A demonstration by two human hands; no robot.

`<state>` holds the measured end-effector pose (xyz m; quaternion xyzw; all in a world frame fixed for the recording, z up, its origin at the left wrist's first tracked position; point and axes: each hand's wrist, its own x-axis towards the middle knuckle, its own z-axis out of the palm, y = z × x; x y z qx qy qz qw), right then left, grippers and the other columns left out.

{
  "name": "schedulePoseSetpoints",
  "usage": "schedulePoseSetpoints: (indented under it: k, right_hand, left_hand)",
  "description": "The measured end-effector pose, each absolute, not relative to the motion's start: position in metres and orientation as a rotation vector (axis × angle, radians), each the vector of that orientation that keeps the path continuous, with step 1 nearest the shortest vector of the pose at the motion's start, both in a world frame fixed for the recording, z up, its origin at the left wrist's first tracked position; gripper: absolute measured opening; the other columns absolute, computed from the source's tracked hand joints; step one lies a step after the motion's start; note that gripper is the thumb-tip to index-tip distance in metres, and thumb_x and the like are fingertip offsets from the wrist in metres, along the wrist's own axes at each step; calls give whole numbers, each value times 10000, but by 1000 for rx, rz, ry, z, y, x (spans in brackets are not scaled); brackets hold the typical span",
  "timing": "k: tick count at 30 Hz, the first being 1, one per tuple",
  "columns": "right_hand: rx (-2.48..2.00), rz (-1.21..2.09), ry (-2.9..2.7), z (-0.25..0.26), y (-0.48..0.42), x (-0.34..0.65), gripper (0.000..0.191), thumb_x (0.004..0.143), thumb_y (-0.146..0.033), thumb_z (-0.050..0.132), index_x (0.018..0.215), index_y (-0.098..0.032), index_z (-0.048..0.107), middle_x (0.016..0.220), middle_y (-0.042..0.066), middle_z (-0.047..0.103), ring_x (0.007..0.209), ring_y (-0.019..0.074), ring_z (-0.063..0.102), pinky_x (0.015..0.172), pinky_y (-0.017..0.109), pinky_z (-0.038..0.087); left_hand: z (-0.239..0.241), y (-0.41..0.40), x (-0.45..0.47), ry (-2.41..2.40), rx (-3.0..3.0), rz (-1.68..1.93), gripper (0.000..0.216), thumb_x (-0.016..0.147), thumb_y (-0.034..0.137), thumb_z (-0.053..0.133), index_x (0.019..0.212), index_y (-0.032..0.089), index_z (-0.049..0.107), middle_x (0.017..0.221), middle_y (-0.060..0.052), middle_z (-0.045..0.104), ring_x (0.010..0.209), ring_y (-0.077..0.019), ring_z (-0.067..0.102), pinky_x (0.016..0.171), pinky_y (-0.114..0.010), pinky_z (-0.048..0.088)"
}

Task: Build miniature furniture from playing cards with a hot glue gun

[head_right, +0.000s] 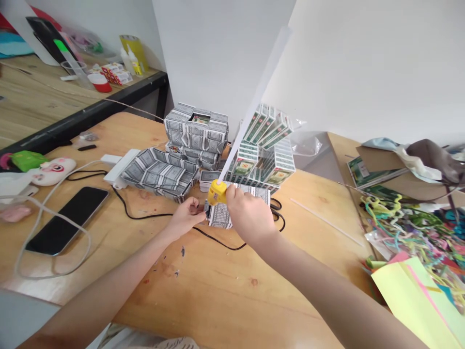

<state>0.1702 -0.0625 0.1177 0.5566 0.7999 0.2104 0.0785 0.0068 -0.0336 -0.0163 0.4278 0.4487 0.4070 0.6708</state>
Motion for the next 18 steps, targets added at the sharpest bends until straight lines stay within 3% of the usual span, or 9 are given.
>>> schedulePoseSetpoints:
  k: [4,8,18]
  right_hand:
    - [1781,589,2387,116,-60,174,86,793,-153,453,797,-145,538,652,20,599,502,138,541,419,264,137]
    - [1836,568,2383,115,-59,174,159,828,-293,456,791,-154,525,649,25,602,540,158,570,424,259,139]
    - [1853,402,2224,114,-58,176,67,823,-133,435,850,-154,493,733,46,623,572,151,593,416,250,213]
  left_hand:
    - [-17,-34,6,1049,1001,895,339,577,187,643,708,212,331,626,59,574,607,-114,558,568,-216,382]
    - [-14,-35,6,1043,993,894,343,571,200,647,695,213,327,602,72,555,575,-105,546,550,-207,371]
    - [-16,-33,7,1036,959,921,337,574,195,653,690,206,337,646,58,588,634,-118,583,602,-221,393]
